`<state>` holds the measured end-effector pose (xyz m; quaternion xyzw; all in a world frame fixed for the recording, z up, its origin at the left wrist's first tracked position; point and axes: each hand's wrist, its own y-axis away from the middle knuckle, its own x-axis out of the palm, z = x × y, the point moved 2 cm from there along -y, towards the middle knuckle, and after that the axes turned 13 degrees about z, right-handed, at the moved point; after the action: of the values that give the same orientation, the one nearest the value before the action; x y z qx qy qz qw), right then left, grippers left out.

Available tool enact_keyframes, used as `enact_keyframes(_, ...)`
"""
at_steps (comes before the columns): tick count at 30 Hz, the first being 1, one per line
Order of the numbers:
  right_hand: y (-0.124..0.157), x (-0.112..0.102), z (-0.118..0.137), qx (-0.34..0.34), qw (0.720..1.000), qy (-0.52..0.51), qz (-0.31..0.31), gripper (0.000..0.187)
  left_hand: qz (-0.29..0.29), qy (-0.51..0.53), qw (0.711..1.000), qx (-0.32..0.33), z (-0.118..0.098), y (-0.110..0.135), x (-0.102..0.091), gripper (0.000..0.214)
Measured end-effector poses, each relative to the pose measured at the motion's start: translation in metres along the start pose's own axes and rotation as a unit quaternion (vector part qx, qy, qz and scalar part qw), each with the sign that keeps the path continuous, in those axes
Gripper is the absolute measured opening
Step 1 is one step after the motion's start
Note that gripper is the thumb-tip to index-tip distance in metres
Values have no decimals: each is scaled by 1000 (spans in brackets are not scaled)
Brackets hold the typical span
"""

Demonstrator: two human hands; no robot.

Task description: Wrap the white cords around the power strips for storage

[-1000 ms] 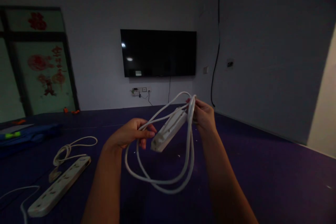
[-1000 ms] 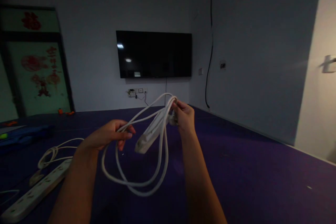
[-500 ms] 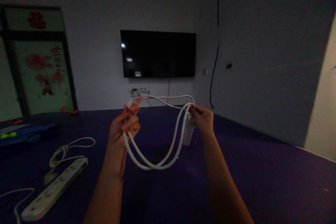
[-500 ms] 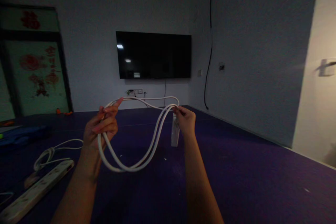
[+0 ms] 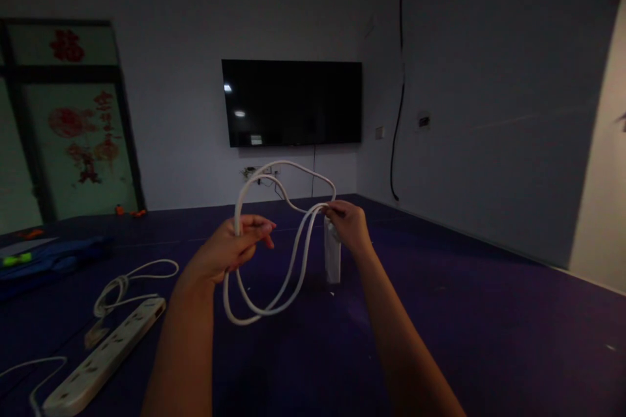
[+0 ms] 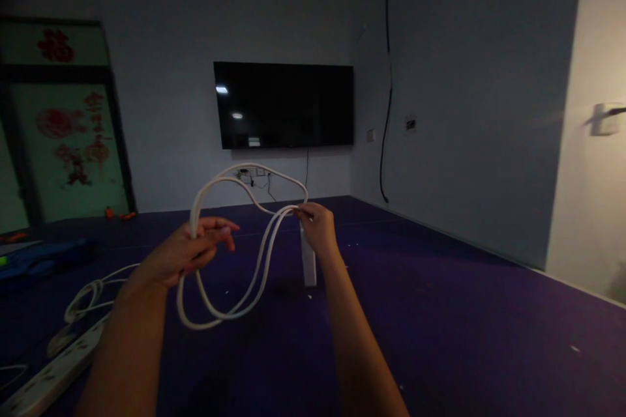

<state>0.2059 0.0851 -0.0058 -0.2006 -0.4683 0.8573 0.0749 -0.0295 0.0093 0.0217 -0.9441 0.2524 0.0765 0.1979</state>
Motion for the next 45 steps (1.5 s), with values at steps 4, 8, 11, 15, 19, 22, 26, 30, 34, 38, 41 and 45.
enact_keyframes(4, 0, 0, 6, -30, 997, 63, 30, 18, -194, -167, 967, 12, -6, -3, 10, 59)
enact_keyframes(8, 0, 0, 3, -24, 995, 80, 45, 17, -351, -295, 880, 127, -17, -1, 20, 99)
enact_keyframes(11, -2, 2, -3, -7, 996, 64, 57, 13, -409, -339, 829, 177, -26, 8, 18, 79)
enact_keyframes(15, -3, 6, -11, 7, 995, 21, 95, 11, -345, -429, 834, 32, -28, 19, -1, 27)
enact_keyframes(19, 0, 3, -14, -6, 994, -31, 108, 12, -303, -479, 809, -156, -20, 30, -28, 27)
enact_keyframes(22, 1, -1, -14, 4, 992, -51, 114, 14, -331, -458, 804, -184, -15, 37, -43, 29)
enact_keyframes(26, -1, -2, -11, -4, 996, -40, 85, 14, -319, -420, 829, -185, -11, 38, -53, 27)
enact_keyframes(30, -2, 5, 0, -33, 997, 11, 63, 15, -242, -344, 895, -147, -8, 31, -44, 13)
enact_keyframes(34, -1, 11, 15, -57, 997, 29, 51, 16, -169, -247, 952, -72, -10, 23, -25, 23)
enact_keyframes(38, 0, 12, 27, -65, 997, 14, 46, 17, -105, -210, 972, -14, -15, 17, -7, 16)
enact_keyframes(41, -1, 11, 36, -61, 997, 1, 45, 18, -52, -192, 980, 16, -18, 12, 7, 14)
enact_keyframes(45, 0, 11, 51, -79, 995, 2, 55, 19, 7, -197, 980, 18, -14, 0, 29, 17)
